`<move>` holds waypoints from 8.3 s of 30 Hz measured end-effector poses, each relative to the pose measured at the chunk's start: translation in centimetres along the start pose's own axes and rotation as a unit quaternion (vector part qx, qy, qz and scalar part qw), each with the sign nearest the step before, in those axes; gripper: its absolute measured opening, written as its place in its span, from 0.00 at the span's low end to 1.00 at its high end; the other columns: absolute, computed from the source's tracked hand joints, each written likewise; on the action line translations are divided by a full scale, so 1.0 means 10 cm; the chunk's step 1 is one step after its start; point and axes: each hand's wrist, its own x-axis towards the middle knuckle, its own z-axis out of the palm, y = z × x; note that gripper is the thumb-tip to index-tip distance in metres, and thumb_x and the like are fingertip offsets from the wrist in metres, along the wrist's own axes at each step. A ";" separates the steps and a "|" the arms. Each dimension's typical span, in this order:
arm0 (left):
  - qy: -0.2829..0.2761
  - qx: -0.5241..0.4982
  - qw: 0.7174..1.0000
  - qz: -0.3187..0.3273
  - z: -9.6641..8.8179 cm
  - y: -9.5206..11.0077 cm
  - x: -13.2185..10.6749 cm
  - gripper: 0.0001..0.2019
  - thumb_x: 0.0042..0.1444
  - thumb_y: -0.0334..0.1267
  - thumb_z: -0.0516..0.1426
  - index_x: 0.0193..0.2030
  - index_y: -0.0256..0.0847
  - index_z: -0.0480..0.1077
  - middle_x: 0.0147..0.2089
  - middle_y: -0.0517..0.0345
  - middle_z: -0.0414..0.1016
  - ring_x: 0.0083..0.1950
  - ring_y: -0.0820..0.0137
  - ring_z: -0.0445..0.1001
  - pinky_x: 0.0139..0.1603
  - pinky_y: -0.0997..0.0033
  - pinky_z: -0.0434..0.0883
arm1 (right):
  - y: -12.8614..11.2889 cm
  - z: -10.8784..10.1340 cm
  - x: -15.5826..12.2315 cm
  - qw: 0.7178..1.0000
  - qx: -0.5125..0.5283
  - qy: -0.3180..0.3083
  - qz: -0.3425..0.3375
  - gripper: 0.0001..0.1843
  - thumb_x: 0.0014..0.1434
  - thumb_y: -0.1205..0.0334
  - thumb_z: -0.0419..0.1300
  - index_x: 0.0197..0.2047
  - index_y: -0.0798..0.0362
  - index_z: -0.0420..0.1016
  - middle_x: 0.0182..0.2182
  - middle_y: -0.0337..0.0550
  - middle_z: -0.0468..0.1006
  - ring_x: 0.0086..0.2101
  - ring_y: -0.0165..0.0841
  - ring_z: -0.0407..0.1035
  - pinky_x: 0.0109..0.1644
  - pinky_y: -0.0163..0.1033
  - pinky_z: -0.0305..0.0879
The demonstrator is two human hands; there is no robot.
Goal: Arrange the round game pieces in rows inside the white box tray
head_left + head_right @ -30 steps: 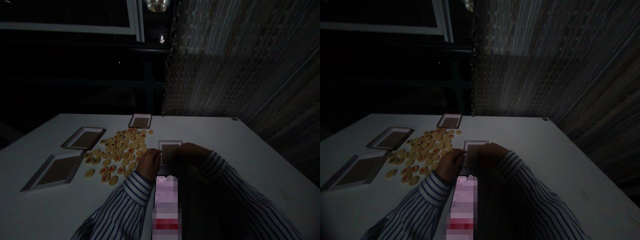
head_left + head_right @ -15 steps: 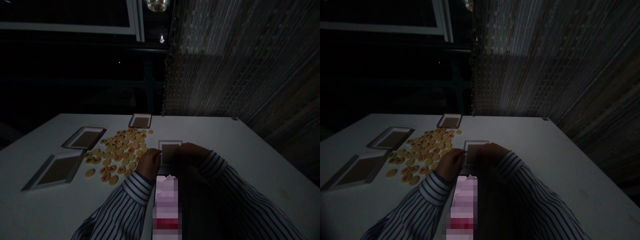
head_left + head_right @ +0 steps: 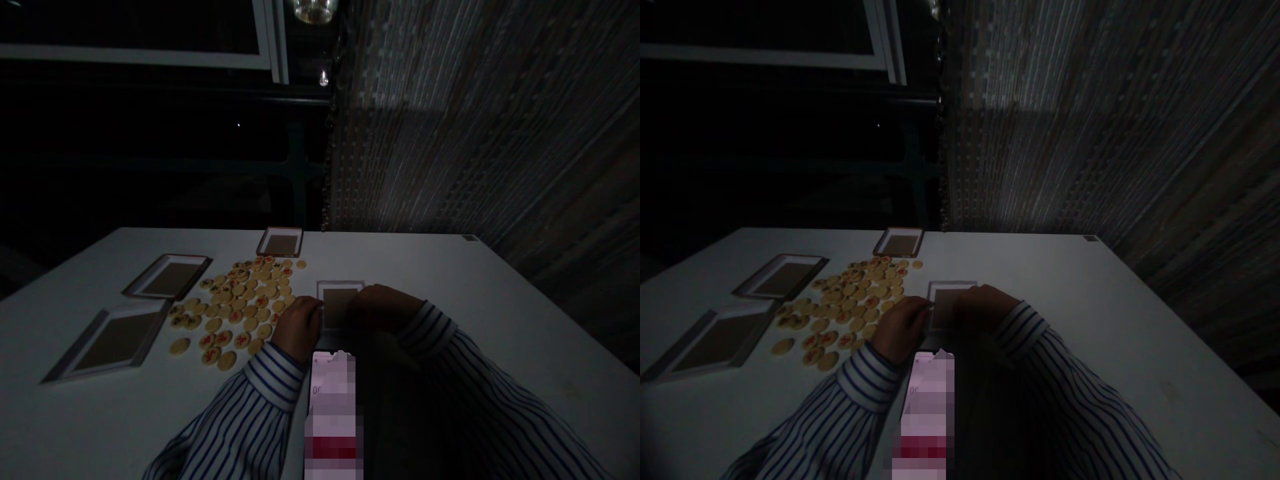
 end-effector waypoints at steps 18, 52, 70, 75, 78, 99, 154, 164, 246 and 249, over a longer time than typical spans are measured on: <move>-0.091 0.069 0.989 0.097 -0.01 0.16 -0.05 0.13 0.55 0.39 0.49 0.44 0.51 0.69 0.48 0.58 0.70 0.48 0.63 0.63 0.46 0.57 0.60 | -0.03 -0.10 -0.08 1.000 -0.015 -0.002 0.016 0.11 0.49 0.58 0.54 0.31 0.52 0.75 0.29 0.44 0.76 0.27 0.30 0.68 0.28 0.32 0.57; -0.126 0.080 0.982 0.120 0.04 0.18 -0.08 0.15 0.56 0.39 0.48 0.49 0.49 0.65 0.49 0.57 0.68 0.51 0.62 0.61 0.47 0.57 0.58 | 0.00 -0.09 -0.08 1.000 -0.027 0.009 0.008 0.11 0.50 0.58 0.53 0.31 0.52 0.75 0.28 0.43 0.76 0.26 0.30 0.68 0.26 0.32 0.55; -0.131 0.080 0.980 0.122 0.05 0.19 -0.08 0.14 0.56 0.38 0.48 0.49 0.48 0.66 0.50 0.56 0.68 0.52 0.62 0.60 0.49 0.55 0.58 | 0.02 -0.08 -0.09 1.000 -0.008 0.017 0.007 0.11 0.50 0.62 0.53 0.33 0.52 0.75 0.29 0.44 0.76 0.27 0.29 0.67 0.28 0.32 0.56; -0.132 0.071 0.981 0.120 0.05 0.18 -0.08 0.15 0.56 0.38 0.47 0.49 0.48 0.65 0.51 0.56 0.68 0.52 0.61 0.60 0.49 0.55 0.57 | 0.03 -0.08 -0.10 1.000 -0.004 0.011 -0.001 0.11 0.51 0.59 0.53 0.32 0.52 0.75 0.29 0.44 0.76 0.27 0.29 0.68 0.29 0.33 0.57; -0.134 0.069 0.981 0.119 0.05 0.18 -0.08 0.14 0.56 0.38 0.48 0.48 0.48 0.66 0.51 0.57 0.68 0.52 0.61 0.61 0.48 0.55 0.57 | 0.02 -0.09 -0.10 1.000 0.007 0.010 0.000 0.11 0.51 0.60 0.52 0.33 0.52 0.75 0.30 0.43 0.76 0.28 0.29 0.68 0.30 0.33 0.57; -0.098 0.063 0.988 0.098 0.01 0.18 -0.05 0.13 0.56 0.39 0.48 0.47 0.48 0.67 0.47 0.57 0.70 0.48 0.65 0.64 0.47 0.59 0.61 | 0.04 -0.14 -0.15 0.999 -0.012 0.036 0.003 0.10 0.51 0.63 0.51 0.32 0.51 0.74 0.29 0.42 0.76 0.29 0.30 0.68 0.31 0.33 0.56; 0.177 0.011 0.978 -0.113 -1.07 -0.51 -0.55 0.15 0.50 0.47 0.52 0.38 0.39 0.71 0.41 0.55 0.75 0.45 0.66 0.71 0.50 0.66 0.65 | -0.31 -0.36 -0.28 0.940 0.012 0.342 0.011 0.16 0.58 0.61 0.47 0.46 0.54 0.69 0.40 0.45 0.74 0.38 0.33 0.67 0.44 0.39 0.59; 0.165 0.026 0.977 -0.133 -1.17 -0.55 -0.68 0.16 0.51 0.47 0.50 0.39 0.40 0.71 0.41 0.55 0.74 0.44 0.66 0.71 0.46 0.66 0.67 | -0.42 -0.45 -0.24 0.946 -0.003 0.323 0.010 0.17 0.57 0.61 0.47 0.46 0.54 0.69 0.39 0.45 0.75 0.38 0.33 0.67 0.44 0.39 0.59; 0.126 0.097 0.987 0.010 -0.78 -0.71 -0.94 0.11 0.50 0.35 0.52 0.40 0.40 0.70 0.42 0.53 0.73 0.45 0.64 0.68 0.47 0.59 0.65 | -1.23 0.17 0.74 0.951 -0.058 0.236 -0.189 0.16 0.54 0.55 0.52 0.43 0.54 0.69 0.41 0.48 0.67 0.43 0.38 0.58 0.42 0.43 0.53; 0.123 0.091 0.988 0.014 -0.79 -0.71 -0.94 0.11 0.50 0.35 0.51 0.40 0.41 0.70 0.42 0.53 0.73 0.45 0.64 0.68 0.47 0.59 0.65 | -1.23 0.15 0.73 0.953 -0.030 0.236 -0.185 0.16 0.54 0.56 0.53 0.43 0.55 0.69 0.40 0.48 0.69 0.43 0.37 0.60 0.43 0.42 0.54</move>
